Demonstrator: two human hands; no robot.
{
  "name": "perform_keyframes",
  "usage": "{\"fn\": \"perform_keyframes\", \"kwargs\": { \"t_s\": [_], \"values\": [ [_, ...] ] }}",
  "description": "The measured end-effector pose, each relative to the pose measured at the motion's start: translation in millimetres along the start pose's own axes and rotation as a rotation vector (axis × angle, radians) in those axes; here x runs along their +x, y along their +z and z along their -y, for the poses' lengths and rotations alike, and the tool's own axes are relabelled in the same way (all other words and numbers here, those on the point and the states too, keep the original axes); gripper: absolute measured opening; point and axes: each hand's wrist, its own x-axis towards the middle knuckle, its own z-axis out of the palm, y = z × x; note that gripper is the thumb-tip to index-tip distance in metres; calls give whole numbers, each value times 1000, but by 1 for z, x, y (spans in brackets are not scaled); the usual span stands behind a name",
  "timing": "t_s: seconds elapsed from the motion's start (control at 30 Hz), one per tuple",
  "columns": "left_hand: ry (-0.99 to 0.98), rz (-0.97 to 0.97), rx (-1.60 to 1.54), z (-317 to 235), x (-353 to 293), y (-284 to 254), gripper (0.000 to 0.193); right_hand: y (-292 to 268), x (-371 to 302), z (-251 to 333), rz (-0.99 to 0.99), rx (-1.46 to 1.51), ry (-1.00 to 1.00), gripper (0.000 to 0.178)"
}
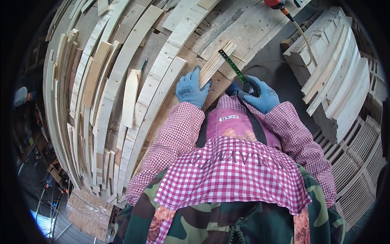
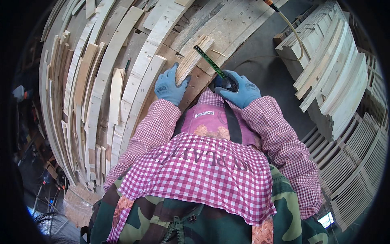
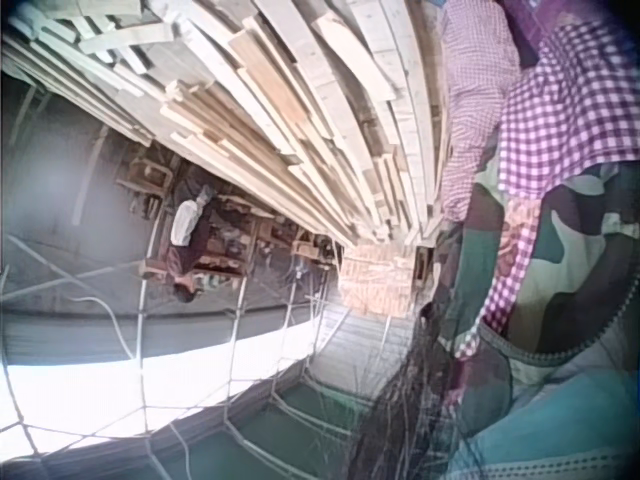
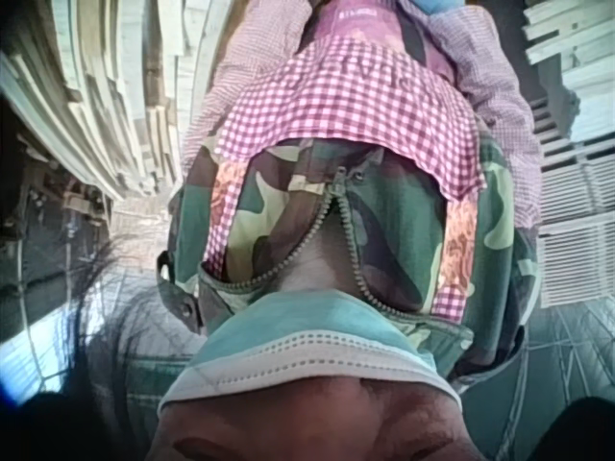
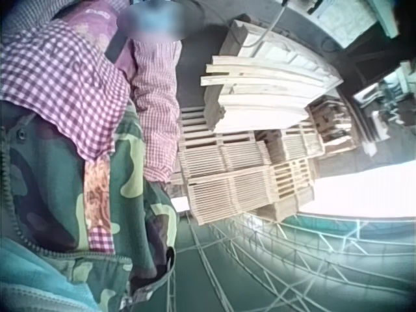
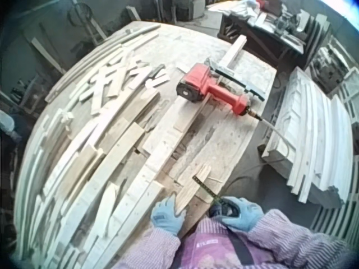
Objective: The person measures and aligns wooden planks on a workbench, then uses a nail gun to fasten them together. The person repeatedly picks up planks, positions them, and secures them with nails.
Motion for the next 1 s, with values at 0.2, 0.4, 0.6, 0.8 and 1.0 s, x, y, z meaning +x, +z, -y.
{"fn": "perform_keyframes", "kwargs": {
  "t_s": [0.2,0.4,0.6,0.8,1.0],
  "values": [
    [14,-52,-22,2,-1,2,66,-4,-2,14,24,-91,17,76],
    [-136,237,165,-32,20,-33,62,-4,-4,17,40,-134,39,76],
    [-127,284,138,-35,29,-32,72,-3,-4,17,31,-127,39,75],
    [-37,127,141,-36,33,-20,73,-3,-5,18,16,-89,44,75],
    [-33,50,-49,-32,30,-1,67,-3,-6,20,-2,-74,34,74]
  ]
}}
